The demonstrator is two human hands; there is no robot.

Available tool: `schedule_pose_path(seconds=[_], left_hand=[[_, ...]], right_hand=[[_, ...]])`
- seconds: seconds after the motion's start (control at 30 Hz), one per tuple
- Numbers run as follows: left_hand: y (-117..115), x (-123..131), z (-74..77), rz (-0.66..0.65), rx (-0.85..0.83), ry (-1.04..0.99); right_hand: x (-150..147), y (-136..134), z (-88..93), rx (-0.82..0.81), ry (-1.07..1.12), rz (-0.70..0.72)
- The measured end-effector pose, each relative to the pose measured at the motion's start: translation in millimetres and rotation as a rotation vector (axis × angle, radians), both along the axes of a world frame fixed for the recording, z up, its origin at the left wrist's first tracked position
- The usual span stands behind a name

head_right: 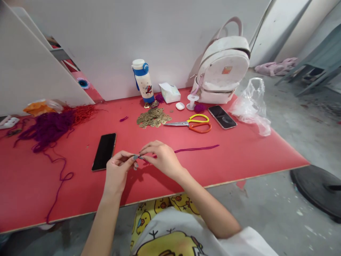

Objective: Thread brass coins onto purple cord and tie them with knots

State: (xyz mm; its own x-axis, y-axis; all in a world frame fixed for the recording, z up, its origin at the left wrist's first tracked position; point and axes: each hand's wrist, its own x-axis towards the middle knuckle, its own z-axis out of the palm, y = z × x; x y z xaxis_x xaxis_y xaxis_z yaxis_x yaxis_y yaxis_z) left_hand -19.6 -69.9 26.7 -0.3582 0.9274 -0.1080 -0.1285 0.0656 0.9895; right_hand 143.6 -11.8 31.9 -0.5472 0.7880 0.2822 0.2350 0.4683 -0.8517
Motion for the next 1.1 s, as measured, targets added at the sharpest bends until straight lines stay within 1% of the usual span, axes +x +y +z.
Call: schedule_pose_path(seconds=[0.1, 0.23, 0.47, 0.6, 0.67, 0.77, 0.87, 0.93, 1.0, 1.1], left_hand=[[-2, -1, 1.4, 0.019, 0.02, 0.035], [-3, -2, 0.3, 0.038, 0.017, 0.069], [-3, -2, -4.2, 0.034, 0.011, 0.084], [-2, -1, -5.3, 0.098, 0.015, 0.087], [-1, 0, -6.1, 0.133, 0.028, 0.073], [1, 2, -8.0, 0.177, 0.041, 0.047], [3, 4, -10.1, 0.195, 0.051, 0.02], [4, 5, -11.1, 0.196, 0.057, 0.014], [4, 5, -11.8, 0.208, 0.056, 0.027], [1, 4, -12.0, 0.218, 0.052, 0.05]], right_hand=[[1, 0, 0.8, 0.017, -0.01, 0.005], [6, 0, 5.3, 0.07, -0.09, 0.032], [6, -1, -0.3, 0.222, -0.243, -0.08], [8, -5, 1.9, 0.276, -0.233, -0.134], [9, -9, 4.5, 0.269, -0.214, -0.129], [8, -16, 6.3, 0.218, -0.18, -0.075], [6, -21, 3.4, 0.169, -0.147, -0.01], [4, -23, 0.2, 0.151, -0.148, 0.006], [4, -23, -2.4, 0.147, -0.163, -0.007], [5, -20, -3.8, 0.152, -0.206, -0.075]])
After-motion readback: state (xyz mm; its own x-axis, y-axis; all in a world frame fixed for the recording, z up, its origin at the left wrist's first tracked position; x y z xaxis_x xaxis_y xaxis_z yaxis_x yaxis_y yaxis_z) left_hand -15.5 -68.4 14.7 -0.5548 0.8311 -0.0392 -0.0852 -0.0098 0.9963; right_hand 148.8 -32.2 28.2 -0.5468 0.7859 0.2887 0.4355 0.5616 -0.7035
